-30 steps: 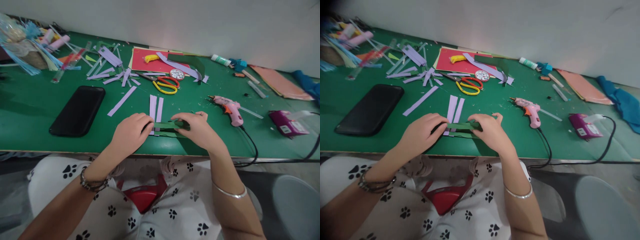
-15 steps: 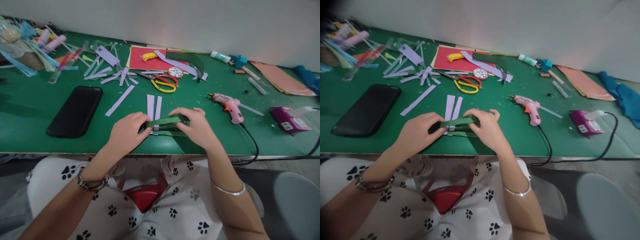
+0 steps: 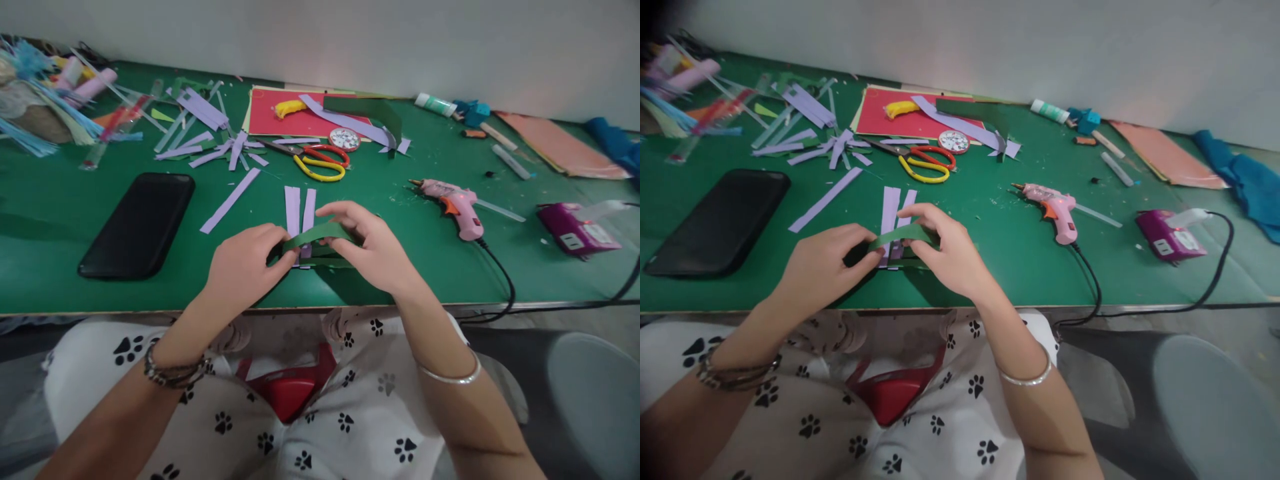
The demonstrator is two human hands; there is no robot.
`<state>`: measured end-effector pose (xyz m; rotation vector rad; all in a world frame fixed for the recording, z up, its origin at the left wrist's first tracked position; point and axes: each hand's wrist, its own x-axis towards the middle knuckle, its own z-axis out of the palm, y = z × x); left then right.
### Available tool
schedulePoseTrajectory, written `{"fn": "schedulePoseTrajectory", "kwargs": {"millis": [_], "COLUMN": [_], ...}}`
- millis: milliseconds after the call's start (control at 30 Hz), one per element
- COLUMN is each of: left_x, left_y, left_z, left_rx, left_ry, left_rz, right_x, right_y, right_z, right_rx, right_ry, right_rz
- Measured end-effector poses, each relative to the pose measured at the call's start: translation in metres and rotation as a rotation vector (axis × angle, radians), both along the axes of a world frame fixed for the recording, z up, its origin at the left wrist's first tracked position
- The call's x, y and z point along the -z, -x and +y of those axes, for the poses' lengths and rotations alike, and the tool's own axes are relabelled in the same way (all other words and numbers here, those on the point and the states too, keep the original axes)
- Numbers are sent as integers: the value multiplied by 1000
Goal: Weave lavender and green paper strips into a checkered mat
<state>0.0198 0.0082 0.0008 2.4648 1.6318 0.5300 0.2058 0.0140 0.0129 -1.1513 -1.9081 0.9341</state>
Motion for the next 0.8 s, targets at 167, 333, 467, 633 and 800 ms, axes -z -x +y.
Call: {"fn": "schedulePoseTrajectory", "kwargs": {"millis": [167,333,467,633,800], "left_x": [-4,-5,-4,-3,-2], "left_y": [-1,-1,-2,-1,-2], "left_z": [-1,-1,-1,-1,0], "left_rx": [-42,-58,-78,-90,-108], "left_ry": [20,21,2,-11,-18], "left_rz": [20,33,40,44,24], "right_x": [-1,-4,-5,-4,-5], "right_y": [1,0,-2,-1,1], "right_z": [4,5,7,8,8], "right_rx": [-34,16,41,29,50], "right_ry": [-14,-55,-74,-71,-72], "right_rz": [34,32,-5,-21,21]}}
